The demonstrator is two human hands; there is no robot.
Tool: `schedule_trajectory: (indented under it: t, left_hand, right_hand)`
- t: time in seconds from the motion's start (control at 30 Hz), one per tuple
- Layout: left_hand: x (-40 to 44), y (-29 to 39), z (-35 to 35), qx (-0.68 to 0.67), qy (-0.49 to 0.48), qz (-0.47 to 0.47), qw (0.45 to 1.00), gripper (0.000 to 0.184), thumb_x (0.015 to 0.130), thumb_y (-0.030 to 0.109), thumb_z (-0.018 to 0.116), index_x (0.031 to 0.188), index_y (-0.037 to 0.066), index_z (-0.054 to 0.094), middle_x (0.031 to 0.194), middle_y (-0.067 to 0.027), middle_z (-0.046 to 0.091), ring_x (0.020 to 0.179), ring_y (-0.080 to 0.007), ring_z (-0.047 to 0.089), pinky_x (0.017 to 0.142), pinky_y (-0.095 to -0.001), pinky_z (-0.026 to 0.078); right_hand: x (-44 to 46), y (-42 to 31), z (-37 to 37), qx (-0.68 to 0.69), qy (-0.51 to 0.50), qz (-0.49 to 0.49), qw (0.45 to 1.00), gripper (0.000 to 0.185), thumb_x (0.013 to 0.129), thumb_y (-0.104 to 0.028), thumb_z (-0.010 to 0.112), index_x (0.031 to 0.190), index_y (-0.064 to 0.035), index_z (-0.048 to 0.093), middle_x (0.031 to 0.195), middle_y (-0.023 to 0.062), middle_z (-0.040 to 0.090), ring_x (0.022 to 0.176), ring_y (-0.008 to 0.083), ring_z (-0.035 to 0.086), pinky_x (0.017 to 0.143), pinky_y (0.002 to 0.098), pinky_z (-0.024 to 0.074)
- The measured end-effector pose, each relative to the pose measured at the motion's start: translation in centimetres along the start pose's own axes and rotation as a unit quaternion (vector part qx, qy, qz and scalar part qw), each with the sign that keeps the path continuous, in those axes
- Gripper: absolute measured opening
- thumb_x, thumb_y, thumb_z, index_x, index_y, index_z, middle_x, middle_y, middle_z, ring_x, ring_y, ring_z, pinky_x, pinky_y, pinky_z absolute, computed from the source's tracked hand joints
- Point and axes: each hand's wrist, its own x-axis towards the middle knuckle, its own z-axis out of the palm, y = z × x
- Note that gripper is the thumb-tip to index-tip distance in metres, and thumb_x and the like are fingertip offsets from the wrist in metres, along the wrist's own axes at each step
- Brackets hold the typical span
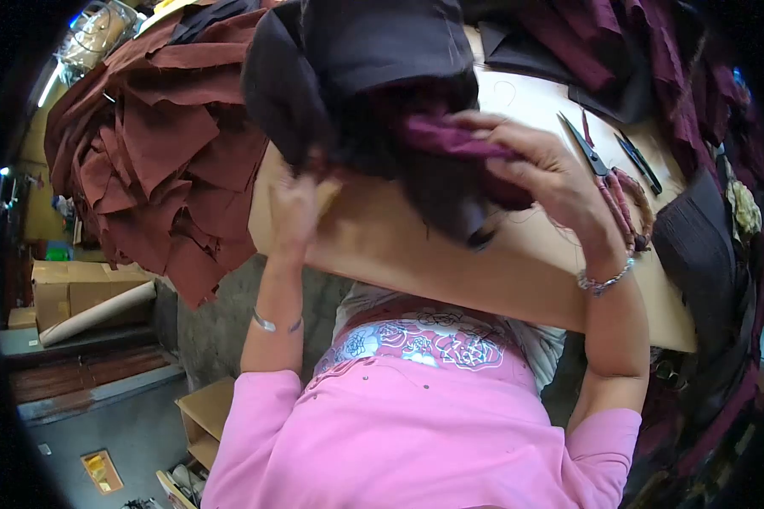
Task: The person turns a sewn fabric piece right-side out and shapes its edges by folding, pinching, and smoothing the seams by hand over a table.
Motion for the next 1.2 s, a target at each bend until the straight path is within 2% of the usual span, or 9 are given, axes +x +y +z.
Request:
schedule_trajectory:
  t: [0.2, 0.23, 0.3, 0.4, 0.63, 0.7, 0.93, 1.1, 1.2]
  left_hand:
    - [6.9, 8.4, -4.3, -0.236, 0.025, 0.197, 0.951, 0.033, 0.084, 0.021, 0.045, 0.114, 0.007, 0.048, 0.108, -0.008, 0.055, 0.08, -0.0203, 0.058, 0.068, -0.0316, 0.047]
    - [6.4, 11.6, -3.9, 0.092, 0.032, 0.397, 0.913, 0.036, 0.082, 0.026, 0.047, 0.112, 0.007, 0.049, 0.105, -0.0113, 0.056, 0.079, -0.0231, 0.059, 0.068, -0.0332, 0.047]
    - [5.7, 15.0, -1.8, 0.435, 0.004, 0.483, 0.76, 0.033, 0.08, 0.027, 0.049, 0.106, 0.006, 0.051, 0.098, -0.013, 0.056, 0.076, -0.0243, 0.057, 0.067, -0.0336, 0.046]
    - [5.0, 15.9, 7.0, 0.5, -0.082, 0.312, 0.804, 0.018, 0.081, 0.018, 0.045, 0.091, 0.004, 0.052, 0.086, -0.0082, 0.055, 0.07, -0.0197, 0.052, 0.064, -0.03, 0.043]
    - [16.5, -0.5, 10.4, 0.605, -0.217, 0.265, 0.719, 0.053, 0.072, 0.049, 0.056, 0.093, 0.0, 0.057, 0.089, -0.0197, 0.059, 0.085, -0.0302, 0.057, 0.076, -0.0372, 0.044]
    - [15.3, -0.5, 10.9, 0.634, -0.195, 0.237, 0.71, 0.048, 0.072, 0.045, 0.058, 0.095, 0.003, 0.056, 0.098, -0.0177, 0.056, 0.093, -0.0305, 0.054, 0.078, -0.0411, 0.044]
    - [12.9, -0.5, 12.6, 0.576, -0.155, 0.459, 0.659, 0.022, 0.078, 0.028, 0.054, 0.09, 0.009, 0.057, 0.091, -0.0112, 0.052, 0.08, -0.0286, 0.057, 0.07, -0.0402, 0.045]
    - [14.2, 1.1, 12.9, 0.516, -0.265, 0.311, 0.753, 0.024, 0.081, 0.027, 0.047, 0.089, 0.007, 0.058, 0.083, -0.0217, 0.057, 0.085, -0.0325, 0.056, 0.073, -0.0409, 0.043]
    - [17.0, 3.0, 9.9, 0.196, -0.332, 0.161, 0.909, 0.024, 0.081, 0.023, 0.051, 0.089, 0.002, 0.058, 0.08, -0.0104, 0.061, 0.072, -0.022, 0.059, 0.07, -0.0319, 0.045]
  right_hand:
    - [-0.9, -0.9, 0.6, 0.423, -0.019, 0.115, 0.899, 0.033, 0.081, -0.012, 0.052, 0.111, 0.0019, 0.049, 0.095, 0.0059, 0.057, 0.083, 0.0106, 0.053, 0.075, 0.0227, 0.043]
    - [-0.7, -0.5, 0.4, 0.407, 0.016, 0.141, 0.902, 0.035, 0.082, -0.013, 0.05, 0.113, 0.0023, 0.047, 0.094, 0.0076, 0.057, 0.084, 0.0118, 0.055, 0.077, 0.0242, 0.0443]
    - [-0.6, 0.4, 1.4, 0.428, 0.055, 0.059, 0.9, 0.032, 0.083, -0.013, 0.05, 0.11, 0.0029, 0.048, 0.094, 0.0082, 0.058, 0.081, 0.0108, 0.055, 0.074, 0.0228, 0.046]
    - [-0.3, 1.9, 0.4, 0.356, 0.063, 0.134, 0.923, 0.026, 0.083, -0.013, 0.05, 0.103, 0.0028, 0.052, 0.092, 0.0071, 0.059, 0.079, 0.0103, 0.056, 0.07, 0.0215, 0.0473]
    - [-0.2, 1.4, -0.4, 0.298, 0.199, 0.257, 0.897, 0.02, 0.081, -0.011, 0.051, 0.095, 0.0029, 0.056, 0.083, 0.0123, 0.062, 0.073, 0.0163, 0.059, 0.067, 0.0247, 0.0476]
    - [-0.3, 1.6, -0.7, 0.03, 0.182, 0.218, 0.958, 0.021, 0.08, -0.01, 0.052, 0.095, 0.004, 0.055, 0.084, 0.0143, 0.061, 0.074, 0.019, 0.058, 0.07, 0.0279, 0.046]
    - [-0.4, 2.1, -0.4, -0.101, 0.14, 0.17, 0.97, 0.025, 0.074, -0.005, 0.05, 0.097, 0.0029, 0.054, 0.088, 0.0193, 0.059, 0.079, 0.0218, 0.055, 0.078, 0.0316, 0.0415]
    - [-0.2, 1.7, -0.2, -0.129, 0.096, 0.15, 0.976, 0.024, 0.073, -0.005, 0.05, 0.095, 0.0033, 0.054, 0.088, 0.0177, 0.06, 0.075, 0.0193, 0.055, 0.074, 0.03, 0.0437]
    - [-0.1, 1.8, -0.4, -0.167, 0.049, 0.153, 0.973, 0.024, 0.072, -0.005, 0.05, 0.094, 0.0021, 0.056, 0.085, 0.0171, 0.06, 0.071, 0.017, 0.054, 0.071, 0.0283, 0.0444]
